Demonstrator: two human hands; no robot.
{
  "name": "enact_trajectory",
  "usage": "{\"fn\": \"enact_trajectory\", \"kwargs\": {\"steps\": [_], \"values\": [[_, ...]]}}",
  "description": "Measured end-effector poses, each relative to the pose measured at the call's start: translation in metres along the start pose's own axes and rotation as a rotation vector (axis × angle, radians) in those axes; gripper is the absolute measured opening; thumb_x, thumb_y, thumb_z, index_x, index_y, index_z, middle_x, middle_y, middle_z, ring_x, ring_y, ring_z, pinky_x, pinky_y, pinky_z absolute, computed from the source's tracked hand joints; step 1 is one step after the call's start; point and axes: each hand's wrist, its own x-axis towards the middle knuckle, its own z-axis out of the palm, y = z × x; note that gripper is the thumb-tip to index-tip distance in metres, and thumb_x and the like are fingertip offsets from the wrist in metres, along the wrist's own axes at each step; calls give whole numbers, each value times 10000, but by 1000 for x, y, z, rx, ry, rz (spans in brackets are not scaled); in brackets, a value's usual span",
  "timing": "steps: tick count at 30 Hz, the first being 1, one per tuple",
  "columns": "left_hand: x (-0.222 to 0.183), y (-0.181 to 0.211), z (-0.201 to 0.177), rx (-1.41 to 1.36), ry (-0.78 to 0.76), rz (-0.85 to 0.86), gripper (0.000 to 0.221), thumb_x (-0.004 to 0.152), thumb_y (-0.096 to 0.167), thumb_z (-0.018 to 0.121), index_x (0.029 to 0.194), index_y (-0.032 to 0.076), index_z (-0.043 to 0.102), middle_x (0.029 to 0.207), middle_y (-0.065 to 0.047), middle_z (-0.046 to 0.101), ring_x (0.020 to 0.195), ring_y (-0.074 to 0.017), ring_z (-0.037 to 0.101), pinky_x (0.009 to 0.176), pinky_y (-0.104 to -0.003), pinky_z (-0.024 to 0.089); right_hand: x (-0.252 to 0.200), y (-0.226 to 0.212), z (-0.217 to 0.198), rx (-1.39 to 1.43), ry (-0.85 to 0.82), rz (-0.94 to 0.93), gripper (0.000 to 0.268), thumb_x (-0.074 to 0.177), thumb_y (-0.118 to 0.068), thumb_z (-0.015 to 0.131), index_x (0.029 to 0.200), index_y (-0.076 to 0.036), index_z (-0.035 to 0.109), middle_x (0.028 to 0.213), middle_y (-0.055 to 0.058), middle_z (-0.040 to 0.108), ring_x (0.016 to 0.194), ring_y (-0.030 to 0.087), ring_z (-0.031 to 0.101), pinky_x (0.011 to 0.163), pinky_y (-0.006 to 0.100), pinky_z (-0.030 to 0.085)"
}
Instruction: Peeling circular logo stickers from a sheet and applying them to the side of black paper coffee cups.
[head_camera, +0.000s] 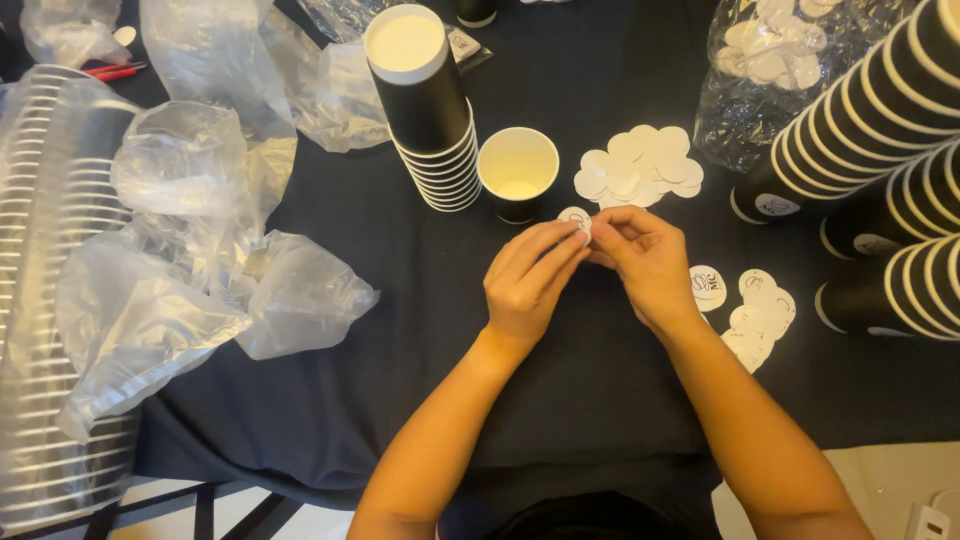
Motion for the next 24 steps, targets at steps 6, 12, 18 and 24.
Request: {"fn": "enact_trajectory", "kwargs": {"steps": [6, 12, 18, 24], "values": [[0, 4, -5, -144, -12, -243, 147, 862, 67, 869, 1002, 97, 834, 1010, -60, 818, 925, -262, 792, 786, -329, 642, -3, -6, 3, 137, -47, 74, 92, 975, 52, 702, 1047, 110, 702, 1062, 218, 750, 921, 281, 787, 825, 421, 688], [-1, 9, -4, -255, -1, -337, 160, 865, 47, 866, 1015, 92, 834, 1021, -70, 817, 980, -263, 795, 835, -337, 642, -4, -15, 7, 147, -61, 43, 97, 944, 90, 717, 1034, 125, 708, 1055, 223, 736, 927, 284, 784, 825, 424, 691], [-3, 7, -3, -276, 3, -329, 145, 857, 49, 867, 993, 92, 836, 1016, -63, 818, 1010, -267, 792, 890, -342, 637, -3, -13, 2, 156, -95, 42, 86, 934, 106, 721, 1010, 141, 698, 1033, 227, 728, 934, 288, 779, 824, 423, 690], [-2, 7, -2, -303, 7, -314, 137, 860, 41, 859, 989, 84, 834, 1021, -72, 819, 1026, -282, 790, 915, -351, 631, -2, -4, -4, 174, -98, 58, 68, 938, 104, 719, 994, 139, 703, 1022, 222, 727, 927, 283, 779, 819, 423, 695]]}}
